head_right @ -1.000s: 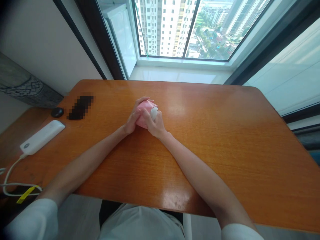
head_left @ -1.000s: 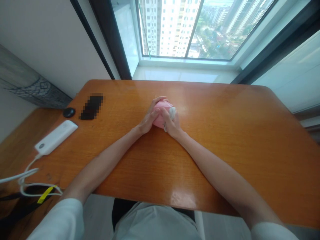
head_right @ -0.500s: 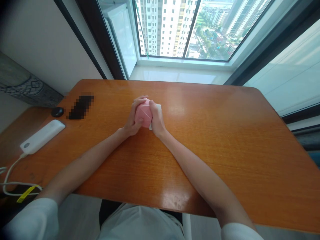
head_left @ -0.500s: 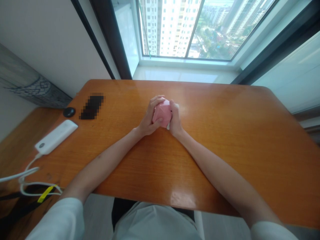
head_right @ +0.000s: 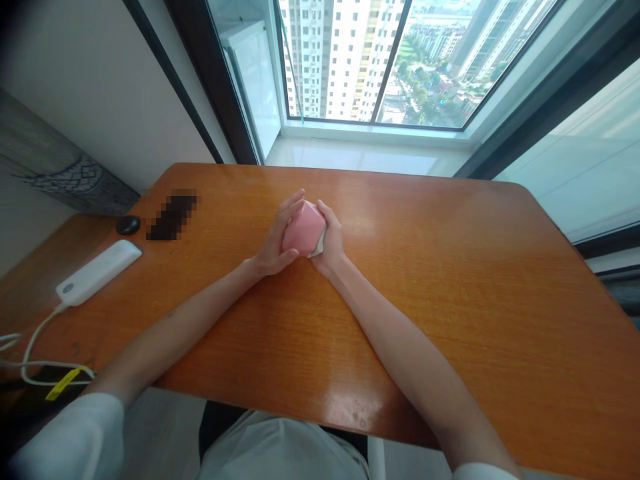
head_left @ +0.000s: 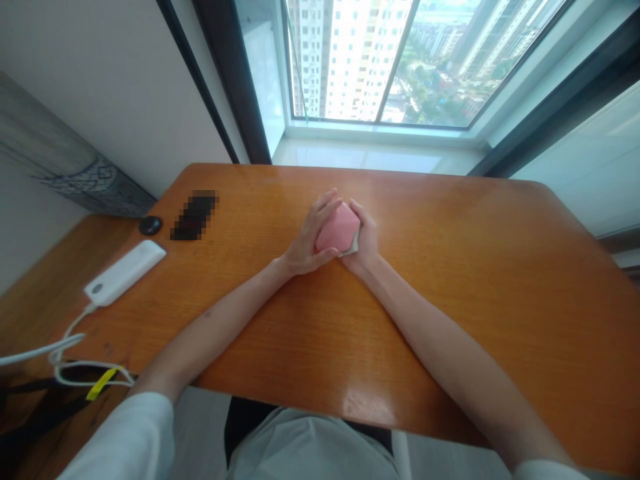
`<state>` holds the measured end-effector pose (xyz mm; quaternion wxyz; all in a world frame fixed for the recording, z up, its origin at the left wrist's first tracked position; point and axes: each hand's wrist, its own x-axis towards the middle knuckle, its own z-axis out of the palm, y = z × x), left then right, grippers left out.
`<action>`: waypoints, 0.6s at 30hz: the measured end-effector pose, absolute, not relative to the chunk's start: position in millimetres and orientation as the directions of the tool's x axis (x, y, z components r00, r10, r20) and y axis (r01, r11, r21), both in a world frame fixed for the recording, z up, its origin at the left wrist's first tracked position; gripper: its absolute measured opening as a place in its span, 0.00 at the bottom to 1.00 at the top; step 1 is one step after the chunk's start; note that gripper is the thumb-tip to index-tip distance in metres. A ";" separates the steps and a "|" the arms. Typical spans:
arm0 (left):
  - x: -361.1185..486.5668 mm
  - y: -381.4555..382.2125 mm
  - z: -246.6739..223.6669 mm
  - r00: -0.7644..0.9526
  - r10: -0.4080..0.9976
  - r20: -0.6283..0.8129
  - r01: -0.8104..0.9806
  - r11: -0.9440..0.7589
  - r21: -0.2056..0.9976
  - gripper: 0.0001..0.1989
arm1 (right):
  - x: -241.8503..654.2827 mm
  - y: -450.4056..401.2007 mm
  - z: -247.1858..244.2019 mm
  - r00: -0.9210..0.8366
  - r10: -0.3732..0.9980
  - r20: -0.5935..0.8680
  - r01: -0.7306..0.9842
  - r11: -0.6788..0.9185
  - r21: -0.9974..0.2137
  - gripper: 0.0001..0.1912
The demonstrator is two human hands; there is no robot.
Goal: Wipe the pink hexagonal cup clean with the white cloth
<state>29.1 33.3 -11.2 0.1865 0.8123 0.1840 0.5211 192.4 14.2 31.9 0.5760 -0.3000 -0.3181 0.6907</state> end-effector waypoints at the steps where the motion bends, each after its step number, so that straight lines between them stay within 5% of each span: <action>1: 29.2 32.5 -10.1 0.404 0.465 0.787 0.123 -0.881 0.457 0.50 | 191.8 15.7 33.8 -0.198 0.978 -0.071 -0.625 -0.182 -0.759 0.30; 3: 30.1 30.4 -9.1 0.392 0.454 0.800 0.138 -0.889 0.437 0.43 | 190.0 14.3 36.1 -0.212 0.974 -0.081 -0.628 -0.199 -0.753 0.31; 6: 33.1 27.0 -10.4 0.298 0.532 0.793 0.087 -0.842 0.532 0.35 | 186.8 3.0 35.0 -0.050 0.999 0.015 -0.518 -0.013 -0.855 0.30; 9: 37.0 25.0 -11.9 0.237 0.696 0.678 -0.080 -0.682 0.727 0.32 | 187.0 -9.6 32.3 0.001 0.962 0.273 -0.174 0.270 -0.947 0.28; 12: 39.3 25.0 -11.8 0.272 0.797 0.540 -0.219 -0.495 0.841 0.31 | 189.9 -14.7 31.8 -0.122 0.906 0.406 0.082 0.416 -0.906 0.30; 15: 38.0 26.5 -12.7 0.282 0.806 0.521 -0.215 -0.476 0.853 0.37 | 190.3 -11.5 32.2 -0.106 0.932 0.346 0.033 0.351 -0.936 0.30; 18: 34.2 29.0 -14.8 0.290 0.723 0.627 -0.089 -0.632 0.770 0.44 | 188.8 -2.6 32.0 -0.025 0.988 0.150 -0.292 0.136 -0.947 0.23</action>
